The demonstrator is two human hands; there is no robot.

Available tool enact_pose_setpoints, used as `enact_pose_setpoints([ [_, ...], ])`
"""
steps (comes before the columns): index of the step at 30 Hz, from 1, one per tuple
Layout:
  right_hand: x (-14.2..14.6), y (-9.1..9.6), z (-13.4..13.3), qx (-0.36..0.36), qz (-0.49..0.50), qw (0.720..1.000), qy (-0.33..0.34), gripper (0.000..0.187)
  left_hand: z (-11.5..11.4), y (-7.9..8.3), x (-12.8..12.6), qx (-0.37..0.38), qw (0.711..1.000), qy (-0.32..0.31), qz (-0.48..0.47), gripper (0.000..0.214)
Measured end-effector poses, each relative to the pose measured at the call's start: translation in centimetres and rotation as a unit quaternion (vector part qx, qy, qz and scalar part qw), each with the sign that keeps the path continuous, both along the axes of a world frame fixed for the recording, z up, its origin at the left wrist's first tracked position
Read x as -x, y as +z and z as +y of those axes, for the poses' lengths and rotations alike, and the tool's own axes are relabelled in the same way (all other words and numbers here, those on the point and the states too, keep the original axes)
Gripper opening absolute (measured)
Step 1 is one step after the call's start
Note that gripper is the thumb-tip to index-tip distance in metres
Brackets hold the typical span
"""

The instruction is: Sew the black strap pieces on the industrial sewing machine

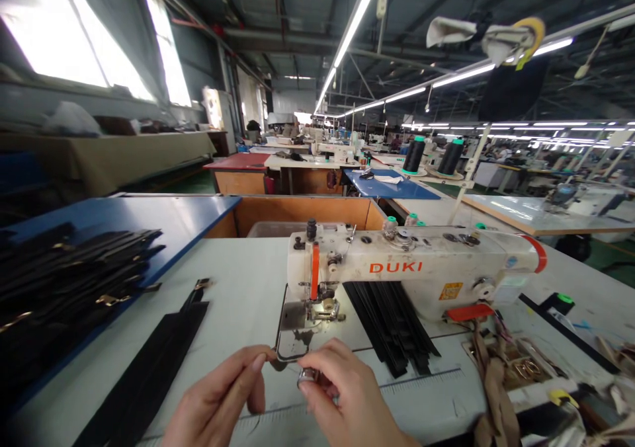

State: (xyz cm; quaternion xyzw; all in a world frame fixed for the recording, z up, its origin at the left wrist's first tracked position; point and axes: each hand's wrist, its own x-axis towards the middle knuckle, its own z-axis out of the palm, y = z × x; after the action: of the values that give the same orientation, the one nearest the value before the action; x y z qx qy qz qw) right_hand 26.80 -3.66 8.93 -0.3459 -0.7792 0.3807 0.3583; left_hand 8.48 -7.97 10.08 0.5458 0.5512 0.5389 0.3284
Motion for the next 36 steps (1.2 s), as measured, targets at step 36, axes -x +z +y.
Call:
enact_pose_setpoints([
  [36,2.7,-4.5,-1.3,0.392,0.450,0.803,0.010,0.034,1.2,-1.7,-0.8,0.102,0.930,-0.046,-0.352,0.037],
])
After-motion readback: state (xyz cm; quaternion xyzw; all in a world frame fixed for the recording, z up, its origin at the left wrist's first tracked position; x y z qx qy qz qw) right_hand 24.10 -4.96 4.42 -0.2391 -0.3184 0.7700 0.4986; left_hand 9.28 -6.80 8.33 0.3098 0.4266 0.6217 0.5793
